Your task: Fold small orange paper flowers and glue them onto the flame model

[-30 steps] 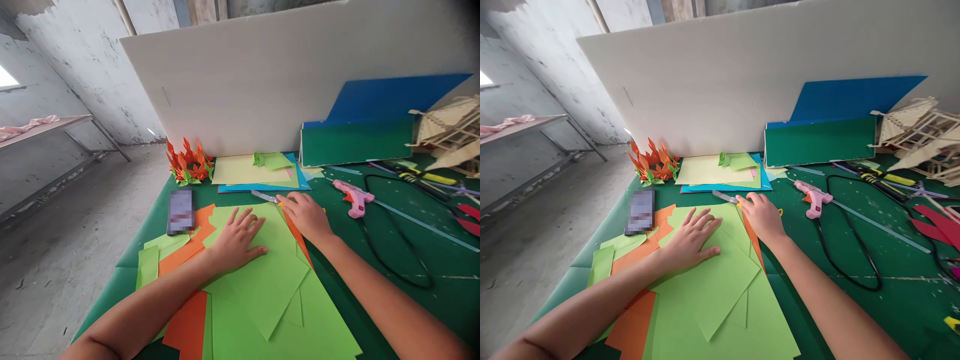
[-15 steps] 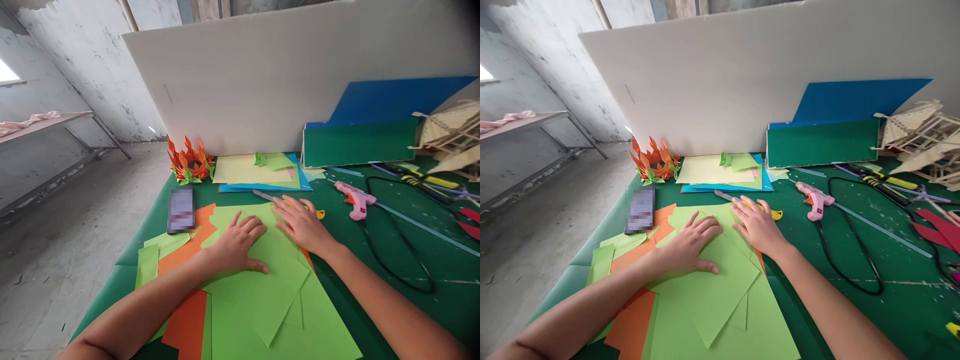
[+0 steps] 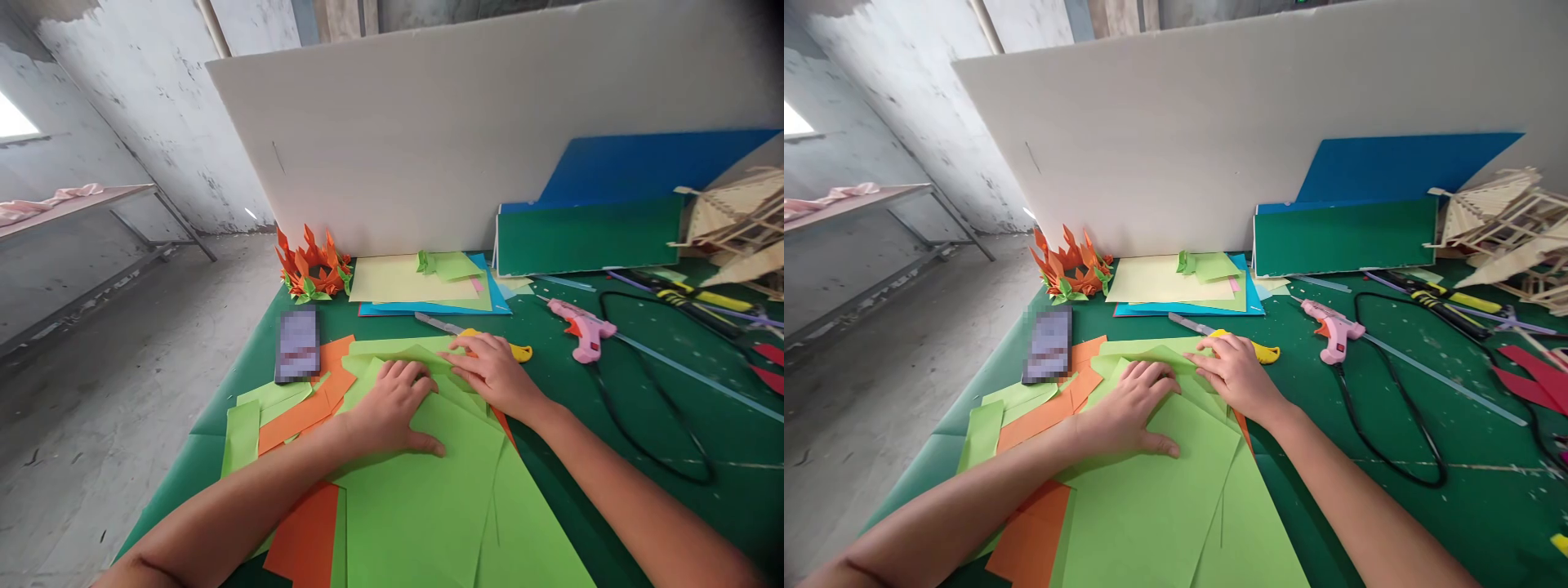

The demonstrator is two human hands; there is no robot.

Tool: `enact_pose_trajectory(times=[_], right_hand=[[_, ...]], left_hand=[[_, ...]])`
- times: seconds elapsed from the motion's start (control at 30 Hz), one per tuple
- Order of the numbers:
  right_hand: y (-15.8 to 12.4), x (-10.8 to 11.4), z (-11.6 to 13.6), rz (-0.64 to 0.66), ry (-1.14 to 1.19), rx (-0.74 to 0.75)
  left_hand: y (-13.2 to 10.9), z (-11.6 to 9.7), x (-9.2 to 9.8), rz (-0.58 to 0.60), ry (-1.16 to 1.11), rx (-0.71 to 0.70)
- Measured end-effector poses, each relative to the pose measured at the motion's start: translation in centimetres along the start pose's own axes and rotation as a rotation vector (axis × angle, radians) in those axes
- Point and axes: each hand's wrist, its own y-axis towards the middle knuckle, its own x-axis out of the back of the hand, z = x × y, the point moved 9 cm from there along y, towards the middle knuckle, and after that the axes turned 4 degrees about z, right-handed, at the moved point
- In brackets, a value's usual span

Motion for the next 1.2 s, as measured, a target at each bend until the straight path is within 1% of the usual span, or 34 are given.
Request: enact_pose_trajectory(times=[0.07,0.1,0.23,0.3,0.37,0.4,0.43,0.5,0.57,0.63,0.73,0.8,0.87,0.97,1.07,1.13,1.2], right_hand=[[-0.1,0.2,-0.1,-0.016,0.179,-0.018],[-0.1,0.1,-0.4,-0.020,0.269,-0.057],[-0.5,-0.5,-2.2,-0.068,0.639,-0.284],[-0.6,-1.4,-2.7,-0.036,0.843,-0.342],[-0.6,-2.7,-2.8,0.070,1.002,-0.375],[-0.7,-3.2,-2.8,0.119,1.042,-0.392],[-0.8,-3.5,-2.9,0.142,1.054,-0.411],[-1.0,-3.4,-3.5,0.114,1.019,-0.455],[-1.1,-2.7,-4.1,0.036,0.974,-0.493],[-1.2,-2.2,-4.2,-0.030,0.977,-0.512],[-0.9,-1.4,-3.9,-0.114,0.993,-0.493],[-0.8,-0.7,-3.9,-0.181,0.960,-0.469],[-1.0,0.1,-4.5,-0.270,0.899,-0.471],[-2.2,1.6,-6.3,-0.467,0.808,-0.544],[-4.4,3.3,-8.3,-0.750,0.750,-0.629],[-5.9,4.3,-9.2,-0.954,0.763,-0.660],[-6.8,4.7,-9.9,-1.073,0.842,-0.658]], left_hand=[[-0.1,-0.2,0.0,0.000,0.002,-0.006],[-0.1,-0.3,0.0,0.001,0.007,-0.008],[0.1,-0.4,-0.5,0.006,0.032,0.008],[0.1,-0.3,-0.6,-0.008,0.042,0.032],[0.1,-0.2,-0.5,-0.036,0.054,0.051],[0.1,-0.2,-0.5,-0.045,0.060,0.060],[0.1,-0.2,-0.5,-0.049,0.067,0.068],[0.1,-0.2,-0.6,-0.030,0.082,0.080],[0.2,-0.3,-0.7,0.000,0.097,0.090],[0.3,-0.3,-0.7,0.015,0.108,0.105],[0.3,-0.3,-0.5,0.001,0.119,0.129],[0.3,-0.3,-0.4,0.003,0.118,0.128],[0.2,-0.3,-0.6,0.017,0.101,0.116],[0.1,-0.1,-0.6,0.022,0.046,0.105],[0.1,0.3,-0.4,0.019,-0.023,0.120],[0.1,0.5,-0.1,-0.003,-0.073,0.132],[0.3,0.6,0.4,-0.041,-0.185,0.136]])
